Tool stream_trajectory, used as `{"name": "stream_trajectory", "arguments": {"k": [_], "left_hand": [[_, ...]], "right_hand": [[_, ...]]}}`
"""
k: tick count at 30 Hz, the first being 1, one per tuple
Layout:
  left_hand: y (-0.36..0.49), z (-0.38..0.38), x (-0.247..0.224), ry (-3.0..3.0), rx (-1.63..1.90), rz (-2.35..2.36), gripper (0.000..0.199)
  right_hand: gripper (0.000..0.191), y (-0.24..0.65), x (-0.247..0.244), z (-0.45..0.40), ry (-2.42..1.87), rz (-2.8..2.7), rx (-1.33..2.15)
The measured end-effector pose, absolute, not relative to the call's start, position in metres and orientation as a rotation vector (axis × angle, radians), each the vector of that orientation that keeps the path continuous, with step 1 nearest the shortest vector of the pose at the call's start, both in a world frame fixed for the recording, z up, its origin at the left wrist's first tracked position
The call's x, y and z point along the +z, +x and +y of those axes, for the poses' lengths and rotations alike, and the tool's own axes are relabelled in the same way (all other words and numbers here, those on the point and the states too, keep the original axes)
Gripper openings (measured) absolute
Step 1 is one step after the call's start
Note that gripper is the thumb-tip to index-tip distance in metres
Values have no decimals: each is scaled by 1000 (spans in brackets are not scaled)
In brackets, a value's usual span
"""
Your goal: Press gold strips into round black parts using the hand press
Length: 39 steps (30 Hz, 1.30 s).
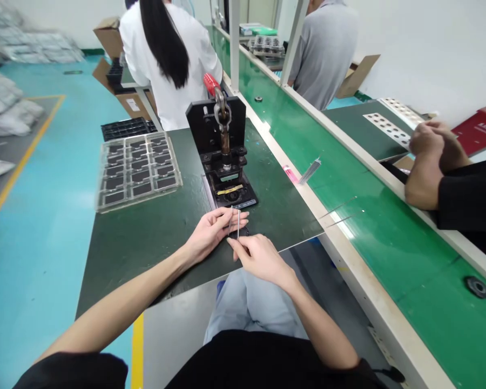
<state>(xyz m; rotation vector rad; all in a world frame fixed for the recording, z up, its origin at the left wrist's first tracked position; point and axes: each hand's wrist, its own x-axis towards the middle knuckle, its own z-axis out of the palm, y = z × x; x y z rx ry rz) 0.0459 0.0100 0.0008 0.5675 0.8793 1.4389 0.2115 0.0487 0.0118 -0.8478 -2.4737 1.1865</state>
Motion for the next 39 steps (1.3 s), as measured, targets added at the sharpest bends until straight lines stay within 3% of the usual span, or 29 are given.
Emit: {"name": "stream_trajectory", "arguments": {"k": [13, 20, 25, 28, 39], "left_hand": [[48, 10, -4, 607, 1381, 973, 52], [41, 8, -2, 660, 1449, 1025, 50], [32, 11, -3, 627, 1453, 1103, 49], [29, 13, -2, 608, 1433, 1132, 51], [28, 12, 0, 632, 1416, 1143, 50]], "right_hand": [[54, 201, 3, 48, -826, -2519, 1118], [53, 233, 8, 44, -814, -2187, 1158], [59, 332, -6, 62, -1406, -1722, 472], [64, 389, -22, 76, -1598, -1755, 83], [54, 426, -54, 78, -1582, -1939, -45]]}}
